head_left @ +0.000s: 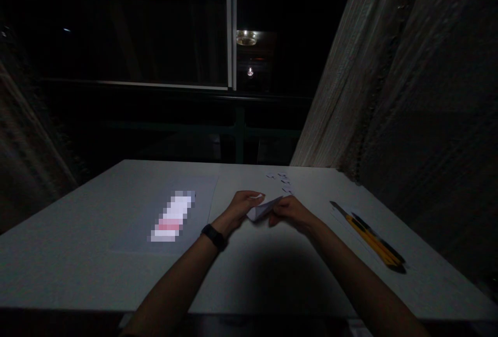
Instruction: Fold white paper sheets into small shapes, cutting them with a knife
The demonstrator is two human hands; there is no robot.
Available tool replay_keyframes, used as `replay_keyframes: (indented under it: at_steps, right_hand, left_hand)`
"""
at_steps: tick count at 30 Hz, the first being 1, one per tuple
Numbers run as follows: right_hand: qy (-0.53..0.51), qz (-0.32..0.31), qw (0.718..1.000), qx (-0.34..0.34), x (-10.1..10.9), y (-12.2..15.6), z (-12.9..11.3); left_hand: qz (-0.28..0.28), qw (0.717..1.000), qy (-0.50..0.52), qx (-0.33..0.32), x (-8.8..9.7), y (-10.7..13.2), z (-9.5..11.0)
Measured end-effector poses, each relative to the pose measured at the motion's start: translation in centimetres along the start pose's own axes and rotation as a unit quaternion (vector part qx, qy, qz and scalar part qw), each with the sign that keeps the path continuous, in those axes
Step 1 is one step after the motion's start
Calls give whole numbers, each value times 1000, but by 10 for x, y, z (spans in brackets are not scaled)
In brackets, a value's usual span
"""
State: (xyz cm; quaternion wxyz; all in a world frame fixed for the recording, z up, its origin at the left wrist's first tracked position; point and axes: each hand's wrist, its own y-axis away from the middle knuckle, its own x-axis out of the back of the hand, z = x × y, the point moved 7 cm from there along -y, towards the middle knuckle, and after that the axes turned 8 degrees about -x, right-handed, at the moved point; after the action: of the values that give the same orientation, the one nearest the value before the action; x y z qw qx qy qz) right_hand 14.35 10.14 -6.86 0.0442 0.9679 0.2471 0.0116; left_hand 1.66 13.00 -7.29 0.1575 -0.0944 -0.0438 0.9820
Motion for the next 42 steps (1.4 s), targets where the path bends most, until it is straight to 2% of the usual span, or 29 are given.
replay_keyframes:
  at_steps: [5, 9, 13, 18, 23, 29, 34, 42]
  right_hand:
    - [-59, 32, 998, -18, 0, -2, 5]
    - [-66, 124, 989, -44, 9, -5, 12]
    - [-39, 203, 978, -38, 20, -7, 15]
    - [-41, 207, 977, -6, 23, -7, 12]
    - [-55, 208, 977, 7, 24, -4, 7]
    - [-33, 219, 975, 23, 26, -3, 0]
    - [-16, 233, 972, 39, 27, 1, -7]
    - [16, 245, 967, 63, 32, 3, -16]
  left_hand:
    - [37, 999, -7, -13, 3, -1, 3]
    - [37, 998, -28, -44, 3, -3, 4]
    - [27, 995, -55, -78, 2, -4, 7]
    - [24, 993, -79, -89, 4, -5, 11]
    - [17, 983, -124, -131, 5, -6, 19]
    - [7, 978, -162, -128, 3, -3, 22]
    - [27, 966, -202, -158, 3, 0, 31]
    - [-22, 987, -117, -112, -3, 2, 27]
